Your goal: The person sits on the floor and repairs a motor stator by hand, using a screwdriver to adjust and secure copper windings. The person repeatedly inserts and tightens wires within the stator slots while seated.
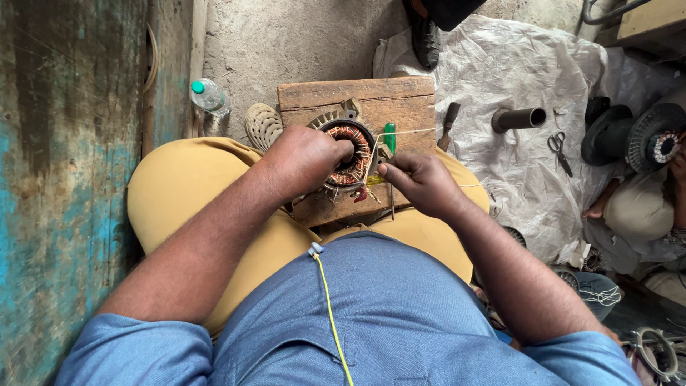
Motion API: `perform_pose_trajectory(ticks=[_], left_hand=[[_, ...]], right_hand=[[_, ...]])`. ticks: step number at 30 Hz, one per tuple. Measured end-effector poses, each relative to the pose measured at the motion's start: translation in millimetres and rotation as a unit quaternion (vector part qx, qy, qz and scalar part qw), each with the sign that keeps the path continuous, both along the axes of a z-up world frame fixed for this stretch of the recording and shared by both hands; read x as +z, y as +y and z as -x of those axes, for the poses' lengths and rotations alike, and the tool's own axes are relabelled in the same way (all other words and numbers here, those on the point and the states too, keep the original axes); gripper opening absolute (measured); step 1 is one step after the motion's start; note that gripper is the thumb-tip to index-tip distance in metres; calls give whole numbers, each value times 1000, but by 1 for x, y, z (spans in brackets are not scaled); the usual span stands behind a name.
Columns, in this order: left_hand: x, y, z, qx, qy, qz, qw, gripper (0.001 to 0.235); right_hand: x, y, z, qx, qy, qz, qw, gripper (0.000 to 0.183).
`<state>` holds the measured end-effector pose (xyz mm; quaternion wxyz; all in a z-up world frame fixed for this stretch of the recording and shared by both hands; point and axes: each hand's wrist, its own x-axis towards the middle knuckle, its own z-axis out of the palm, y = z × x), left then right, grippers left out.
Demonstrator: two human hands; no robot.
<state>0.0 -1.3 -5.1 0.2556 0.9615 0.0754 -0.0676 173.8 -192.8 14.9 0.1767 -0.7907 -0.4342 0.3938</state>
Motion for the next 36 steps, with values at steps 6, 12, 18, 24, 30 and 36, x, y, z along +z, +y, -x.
perform_pose_trajectory(ticks=[6, 12, 18, 24, 30, 36], left_hand=[[-2, -4, -2, -11, 7, -36, 999, 14], [-5, -6, 1, -5, 3, -43, 999, 11], [-3, -6, 1, -1, 13, -27, 1000, 12], [4, -4, -2, 8, 27, -6, 1000, 12], [5, -5, -1, 18, 24, -3, 1000, 15], [0, -7, 1, 23, 8, -16, 1000, 17]], right_hand=[[-7, 1, -9, 13, 41, 4, 999, 37], [-17, -3, -14, 24, 34, -17, 999, 35], [-30, -11, -21, 36, 80, -57, 995, 31], [-37, -11, -28, 26, 100, -34, 994, 33], [-36, -8, -27, 9, 112, -18, 993, 35], [-40, -9, -27, 11, 92, -43, 995, 35]])
